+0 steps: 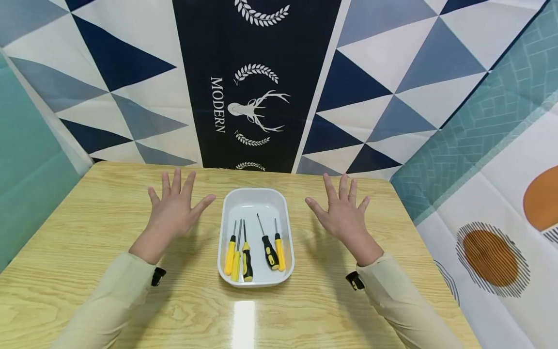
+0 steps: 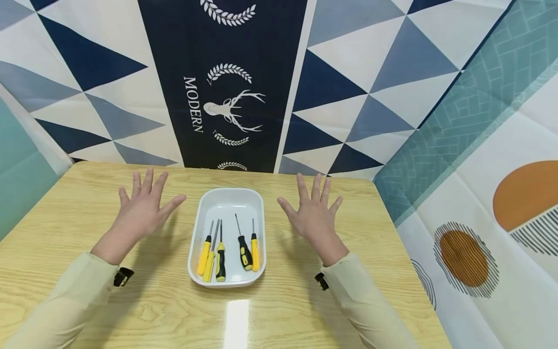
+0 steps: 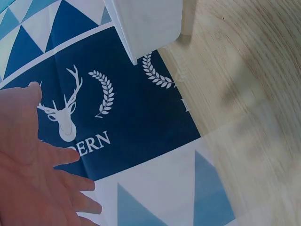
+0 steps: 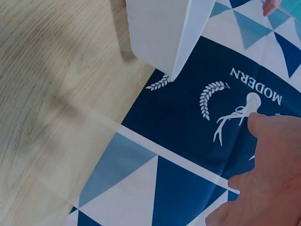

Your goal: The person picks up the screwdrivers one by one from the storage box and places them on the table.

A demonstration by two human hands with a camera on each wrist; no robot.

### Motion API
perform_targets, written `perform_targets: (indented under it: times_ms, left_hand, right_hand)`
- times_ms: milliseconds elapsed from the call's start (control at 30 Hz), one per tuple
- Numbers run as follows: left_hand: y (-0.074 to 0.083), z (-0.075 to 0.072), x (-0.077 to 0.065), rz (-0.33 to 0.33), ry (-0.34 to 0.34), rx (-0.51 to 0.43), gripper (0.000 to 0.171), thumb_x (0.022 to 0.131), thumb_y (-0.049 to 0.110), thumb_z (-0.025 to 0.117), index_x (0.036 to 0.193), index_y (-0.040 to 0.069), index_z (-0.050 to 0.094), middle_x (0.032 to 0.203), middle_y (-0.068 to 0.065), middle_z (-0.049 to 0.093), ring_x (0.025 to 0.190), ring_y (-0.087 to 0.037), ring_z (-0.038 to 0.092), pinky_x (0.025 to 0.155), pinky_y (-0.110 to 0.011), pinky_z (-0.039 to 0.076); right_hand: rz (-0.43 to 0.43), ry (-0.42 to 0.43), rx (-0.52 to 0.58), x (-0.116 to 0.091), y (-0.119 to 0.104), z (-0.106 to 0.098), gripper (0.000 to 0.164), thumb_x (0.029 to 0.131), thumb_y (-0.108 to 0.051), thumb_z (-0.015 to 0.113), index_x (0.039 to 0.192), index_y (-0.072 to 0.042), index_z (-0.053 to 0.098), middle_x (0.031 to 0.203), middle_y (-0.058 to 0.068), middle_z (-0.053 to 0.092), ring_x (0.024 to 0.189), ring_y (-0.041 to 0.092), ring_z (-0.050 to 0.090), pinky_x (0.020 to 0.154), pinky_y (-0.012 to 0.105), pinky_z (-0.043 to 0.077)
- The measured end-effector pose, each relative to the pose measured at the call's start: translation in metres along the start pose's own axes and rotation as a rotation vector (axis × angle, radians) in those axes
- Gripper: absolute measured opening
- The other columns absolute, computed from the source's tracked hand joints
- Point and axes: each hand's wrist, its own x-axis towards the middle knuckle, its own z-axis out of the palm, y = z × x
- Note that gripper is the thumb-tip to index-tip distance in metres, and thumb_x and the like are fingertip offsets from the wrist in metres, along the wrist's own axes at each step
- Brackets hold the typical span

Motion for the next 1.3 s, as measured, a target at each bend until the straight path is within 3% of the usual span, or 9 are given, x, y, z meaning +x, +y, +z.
perform_targets:
  times_ms: [300, 533, 933, 1300]
  left_hand:
    - [-0.004, 0.003, 0.001, 0.027, 0.045, -0.137, 0.089, 0.090, 0.068, 0.032, 0.147, 0.001, 0.020, 0.152, -0.029, 0.013, 0.140, -0.049, 0.005, 0.106, -0.073, 0.013]
    - [-0.004, 0.007, 0.001, 0.024, 0.056, -0.269, 0.085, 0.091, 0.063, 0.039, 0.144, -0.002, 0.026, 0.147, -0.028, 0.027, 0.135, -0.045, 0.027, 0.109, -0.062, 0.027]
    - [-0.005, 0.023, 0.003, -0.039, -0.014, -0.509, 0.072, 0.090, 0.050, 0.054, 0.141, 0.002, 0.035, 0.141, -0.023, 0.041, 0.128, -0.040, 0.040, 0.103, -0.054, 0.041]
    - [0.002, 0.039, -0.001, -0.094, -0.086, -0.636, 0.059, 0.091, 0.039, 0.059, 0.135, 0.004, 0.043, 0.133, -0.019, 0.050, 0.120, -0.035, 0.050, 0.096, -0.046, 0.050]
  right_hand:
    - [-0.017, 0.040, 0.022, 0.000, 0.003, 0.003, 0.083, 0.088, -0.071, 0.034, 0.152, -0.027, 0.003, 0.155, 0.020, -0.011, 0.142, 0.039, -0.015, 0.104, 0.076, -0.007]
    - [-0.033, 0.082, 0.044, 0.001, 0.006, 0.006, 0.082, 0.089, -0.068, 0.038, 0.152, -0.024, 0.009, 0.156, 0.021, -0.005, 0.143, 0.040, -0.007, 0.107, 0.075, 0.003]
    - [-0.064, 0.161, 0.082, 0.001, 0.008, 0.013, 0.076, 0.091, -0.059, 0.045, 0.148, -0.014, 0.025, 0.154, 0.024, 0.012, 0.143, 0.040, 0.009, 0.108, 0.069, 0.021]
    - [-0.084, 0.208, 0.090, 0.000, 0.010, 0.020, 0.069, 0.093, -0.053, 0.046, 0.144, -0.009, 0.033, 0.148, 0.025, 0.031, 0.135, 0.043, 0.031, 0.101, 0.066, 0.035]
